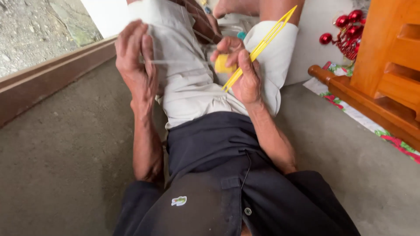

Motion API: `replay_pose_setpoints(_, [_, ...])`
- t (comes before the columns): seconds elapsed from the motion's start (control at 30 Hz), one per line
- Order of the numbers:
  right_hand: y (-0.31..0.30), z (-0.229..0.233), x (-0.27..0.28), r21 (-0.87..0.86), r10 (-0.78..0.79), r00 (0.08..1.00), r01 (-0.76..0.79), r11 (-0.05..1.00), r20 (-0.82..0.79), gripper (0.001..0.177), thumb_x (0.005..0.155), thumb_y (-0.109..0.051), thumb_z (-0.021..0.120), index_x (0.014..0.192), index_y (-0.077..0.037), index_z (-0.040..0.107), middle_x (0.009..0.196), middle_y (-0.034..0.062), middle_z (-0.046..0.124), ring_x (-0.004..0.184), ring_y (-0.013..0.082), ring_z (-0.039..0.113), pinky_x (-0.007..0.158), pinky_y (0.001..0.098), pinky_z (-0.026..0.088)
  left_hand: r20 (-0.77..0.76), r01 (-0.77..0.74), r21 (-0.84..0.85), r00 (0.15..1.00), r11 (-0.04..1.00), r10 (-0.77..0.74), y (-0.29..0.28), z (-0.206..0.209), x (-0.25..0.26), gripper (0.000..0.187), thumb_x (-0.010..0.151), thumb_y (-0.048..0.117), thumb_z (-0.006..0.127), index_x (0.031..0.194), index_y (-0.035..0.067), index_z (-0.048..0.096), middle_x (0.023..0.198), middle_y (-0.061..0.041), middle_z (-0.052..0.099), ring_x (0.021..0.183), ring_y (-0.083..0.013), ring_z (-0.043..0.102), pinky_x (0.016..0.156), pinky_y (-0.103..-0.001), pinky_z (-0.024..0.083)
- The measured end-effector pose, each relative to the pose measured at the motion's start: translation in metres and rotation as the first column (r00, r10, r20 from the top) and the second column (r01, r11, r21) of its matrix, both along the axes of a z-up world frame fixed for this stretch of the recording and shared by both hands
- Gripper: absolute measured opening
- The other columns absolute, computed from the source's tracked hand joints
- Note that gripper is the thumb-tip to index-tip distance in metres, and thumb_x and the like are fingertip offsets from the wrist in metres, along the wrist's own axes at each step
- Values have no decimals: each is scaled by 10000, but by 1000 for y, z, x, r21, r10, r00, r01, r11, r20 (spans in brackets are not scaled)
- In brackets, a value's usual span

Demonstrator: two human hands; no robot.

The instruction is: Repairing a fishing net by threading a shuttle through the mesh and securing it around a float.

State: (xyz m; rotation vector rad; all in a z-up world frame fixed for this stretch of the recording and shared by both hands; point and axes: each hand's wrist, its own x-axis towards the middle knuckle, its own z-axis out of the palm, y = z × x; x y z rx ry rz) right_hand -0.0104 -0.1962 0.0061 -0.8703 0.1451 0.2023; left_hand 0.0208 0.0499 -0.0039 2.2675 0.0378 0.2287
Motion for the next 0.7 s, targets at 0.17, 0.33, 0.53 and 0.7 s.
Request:
replay_pose_setpoints(0.17, [5,-3,-15,18,-75,996,74,997,57,439,1181,-356,423,868,-88,576,1280,100,568,1106,288,695,822,313,569,178,256,-154,957,954,-228,17,21,-12,179,1145,91,612,1201,17,765,937,-111,655,817,-325,604,799,-446,555])
replay_pose_setpoints(0.33, [-3,-6,-63,-8,-117,993,117,993,-16,479,1176,-328,401,796,-59,513,1092,159,543,1017,368,696,846,334,567,213,266,-70,945,961,-246,28,11,-57,141,1091,119,698,1090,25,803,1001,-105,727,864,-314,655,800,-448,521])
replay_pose_setpoints(0.53, [-2,-21,-72,-174,-3,1000,2,985,-10,506,1167,-333,451,823,10,592,1128,196,594,999,291,719,812,260,540,231,114,-134,969,984,-81,16,-17,-81,191,1093,-85,605,1245,-71,719,1210,-250,700,1098,-406,687,904,-491,581])
replay_pose_setpoints(0.7, [-5,-13,-67,-217,60,998,-61,974,-11,517,1162,-334,461,836,32,626,1121,198,638,939,219,715,824,238,563,242,-72,-308,958,949,151,-9,-36,-88,206,1075,-103,639,1274,-85,693,1246,-255,667,1149,-365,667,941,-472,598])
